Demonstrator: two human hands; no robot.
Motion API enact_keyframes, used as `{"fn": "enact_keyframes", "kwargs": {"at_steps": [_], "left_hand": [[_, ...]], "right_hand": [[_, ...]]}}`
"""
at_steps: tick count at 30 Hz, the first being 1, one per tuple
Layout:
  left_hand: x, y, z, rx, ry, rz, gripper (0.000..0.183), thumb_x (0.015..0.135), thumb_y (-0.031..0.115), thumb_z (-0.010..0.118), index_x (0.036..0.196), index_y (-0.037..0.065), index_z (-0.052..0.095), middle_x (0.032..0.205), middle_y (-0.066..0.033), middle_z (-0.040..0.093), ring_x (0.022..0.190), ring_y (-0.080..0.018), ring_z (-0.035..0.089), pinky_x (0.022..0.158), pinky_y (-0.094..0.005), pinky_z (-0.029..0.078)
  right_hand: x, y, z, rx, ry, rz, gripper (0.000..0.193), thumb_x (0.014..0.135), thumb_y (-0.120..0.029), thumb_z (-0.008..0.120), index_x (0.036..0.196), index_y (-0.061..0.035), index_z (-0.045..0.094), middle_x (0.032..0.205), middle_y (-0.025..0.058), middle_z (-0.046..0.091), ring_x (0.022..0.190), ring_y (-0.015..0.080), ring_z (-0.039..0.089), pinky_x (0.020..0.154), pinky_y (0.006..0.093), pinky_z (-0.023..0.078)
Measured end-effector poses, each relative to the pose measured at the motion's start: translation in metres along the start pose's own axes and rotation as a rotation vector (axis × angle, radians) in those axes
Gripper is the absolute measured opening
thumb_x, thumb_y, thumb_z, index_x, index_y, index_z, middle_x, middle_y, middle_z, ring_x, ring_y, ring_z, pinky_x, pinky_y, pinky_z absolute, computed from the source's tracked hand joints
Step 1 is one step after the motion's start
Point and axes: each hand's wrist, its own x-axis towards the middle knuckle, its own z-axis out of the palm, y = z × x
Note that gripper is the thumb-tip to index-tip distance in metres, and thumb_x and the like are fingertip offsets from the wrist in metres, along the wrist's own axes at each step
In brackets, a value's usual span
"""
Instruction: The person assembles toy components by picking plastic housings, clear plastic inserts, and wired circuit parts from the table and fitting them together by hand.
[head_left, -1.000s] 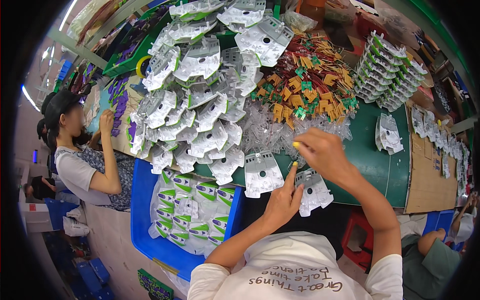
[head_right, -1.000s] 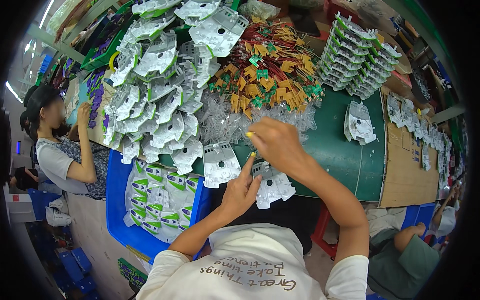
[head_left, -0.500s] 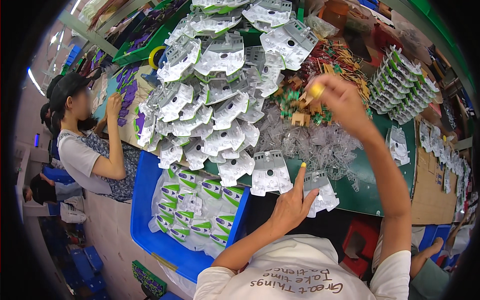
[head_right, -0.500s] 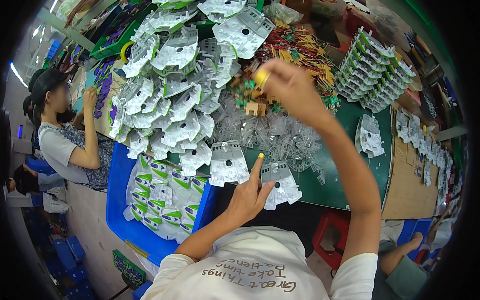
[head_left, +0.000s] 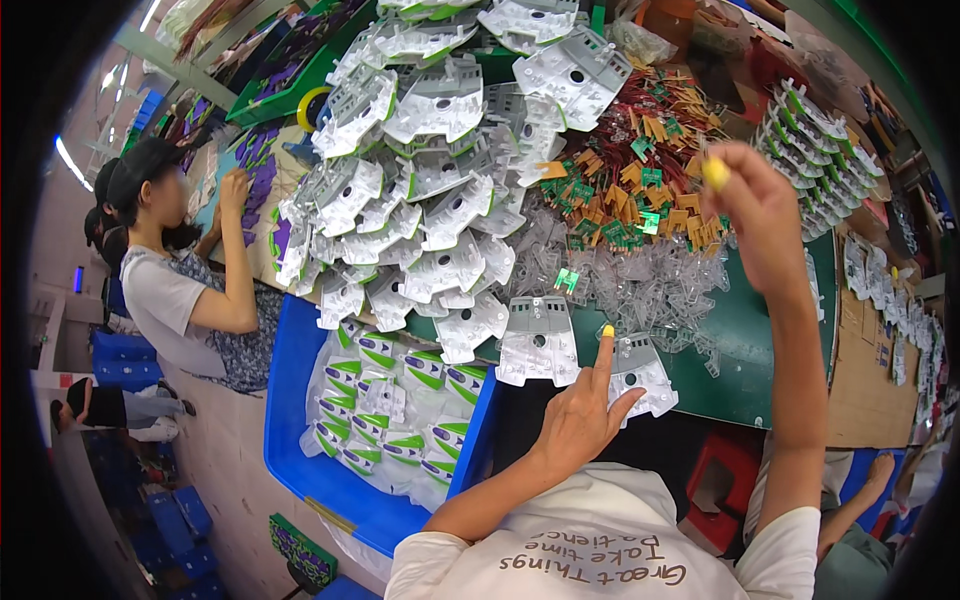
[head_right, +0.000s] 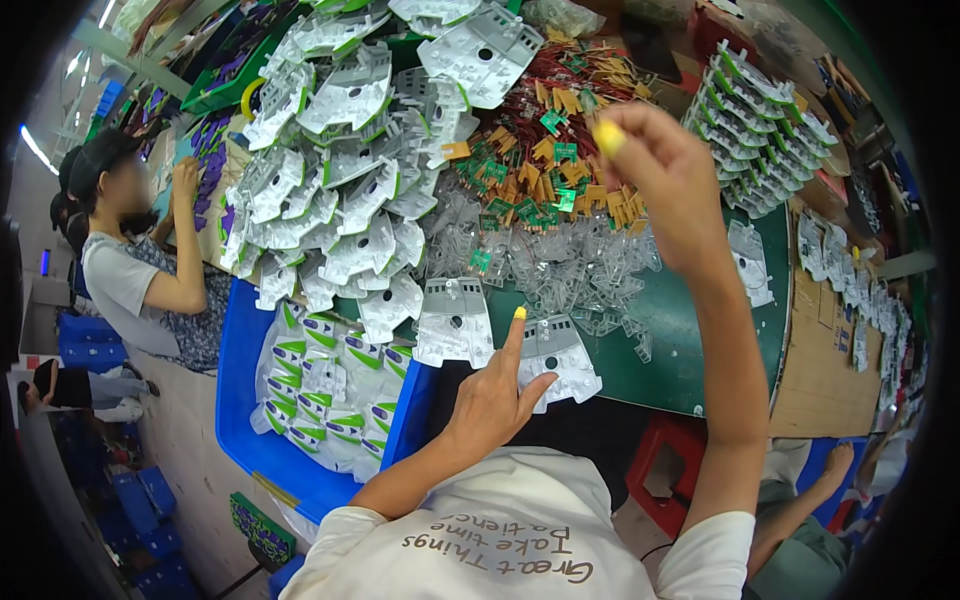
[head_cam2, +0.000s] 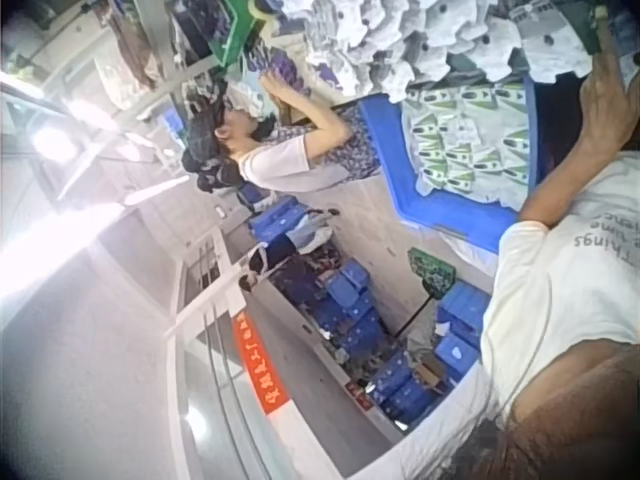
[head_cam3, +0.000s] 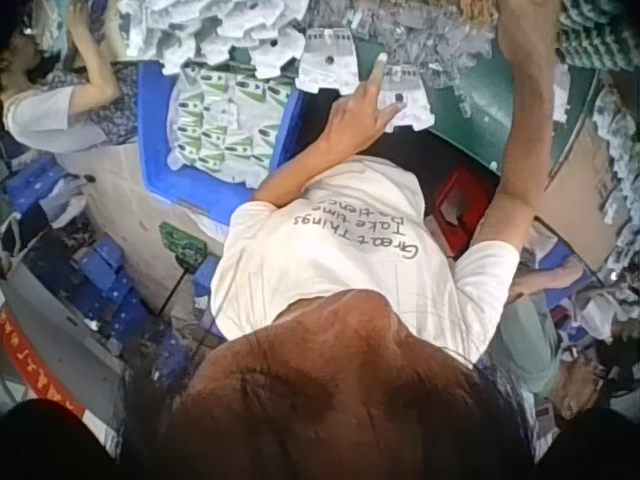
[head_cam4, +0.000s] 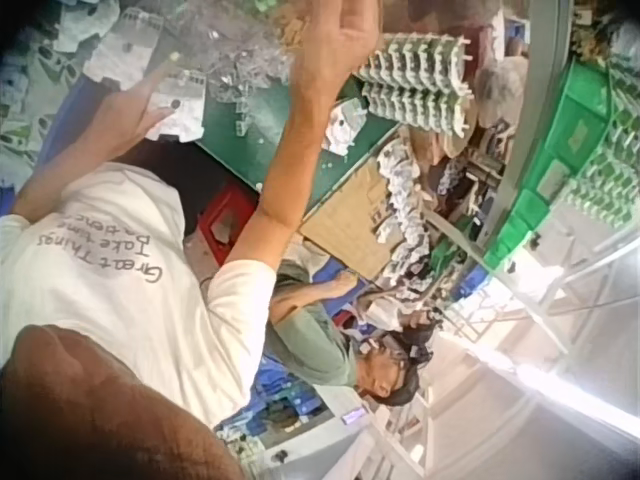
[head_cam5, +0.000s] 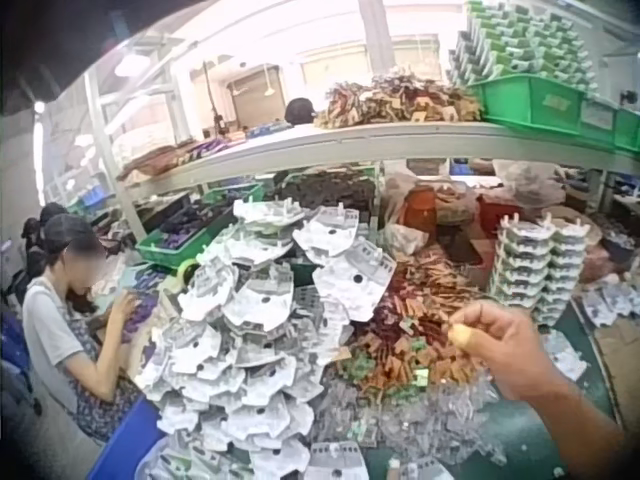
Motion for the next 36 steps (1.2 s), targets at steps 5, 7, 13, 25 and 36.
{"fn": "enact_keyframes", "kwargs": {"at_steps": [5,7,13,25,36], "left_hand": [[0.0,-0.001,-0.001,0.034,0.041,0.024,0.067,0.09,0.031,0.066,0.139,-0.006,0.04,0.066,-0.0138,0.057,0.051,-0.0258,0.06,0.045,-0.0347,0.049],[-0.001,-0.002,-0.001,0.028,0.099,0.078,0.06,0.086,0.023,0.07,0.134,-0.005,0.046,0.066,-0.0112,0.057,0.051,-0.0235,0.058,0.045,-0.033,0.048],[0.015,0.008,-0.016,-0.573,0.118,-0.075,0.031,0.086,0.003,0.068,0.116,-0.001,0.062,0.085,-0.0106,0.062,0.078,-0.0169,0.065,0.068,-0.0274,0.052],[0.027,0.004,-0.003,-1.033,-0.066,-0.086,0.018,0.089,-0.001,0.065,0.107,-0.001,0.063,0.101,-0.0059,0.063,0.092,-0.0112,0.062,0.081,-0.0247,0.05],[0.018,0.004,0.008,-1.019,-0.023,-0.085,0.022,0.08,0.009,0.076,0.098,0.001,0.065,0.088,-0.0007,0.063,0.079,-0.0065,0.058,0.07,-0.0237,0.049]], "right_hand": [[-0.082,0.016,0.013,-0.36,0.033,0.081,0.006,0.086,-0.005,0.063,0.091,-0.0016,0.066,0.072,-0.0046,0.058,0.062,0.0013,0.049,0.055,0.0182,0.04],[-0.106,0.026,0.018,-0.403,0.007,0.075,0.006,0.083,-0.002,0.064,0.089,-0.001,0.065,0.071,-0.0023,0.06,0.061,0.0023,0.051,0.054,0.0196,0.042],[-0.14,0.02,0.027,-0.443,-0.054,0.076,0.011,0.075,0.002,0.065,0.087,0.0008,0.064,0.071,0.0039,0.062,0.057,0.0077,0.055,0.05,0.0222,0.042],[-0.15,0.031,0.03,-0.436,-0.032,-0.116,0.018,0.073,0.005,0.067,0.09,-0.0001,0.066,0.077,0.0096,0.064,0.062,0.0196,0.063,0.053,0.0303,0.05],[-0.161,0.028,0.037,-0.569,-0.167,-0.113,0.014,0.075,0.008,0.065,0.087,0.0001,0.065,0.078,0.0097,0.061,0.062,0.0194,0.056,0.055,0.0274,0.042]]}}
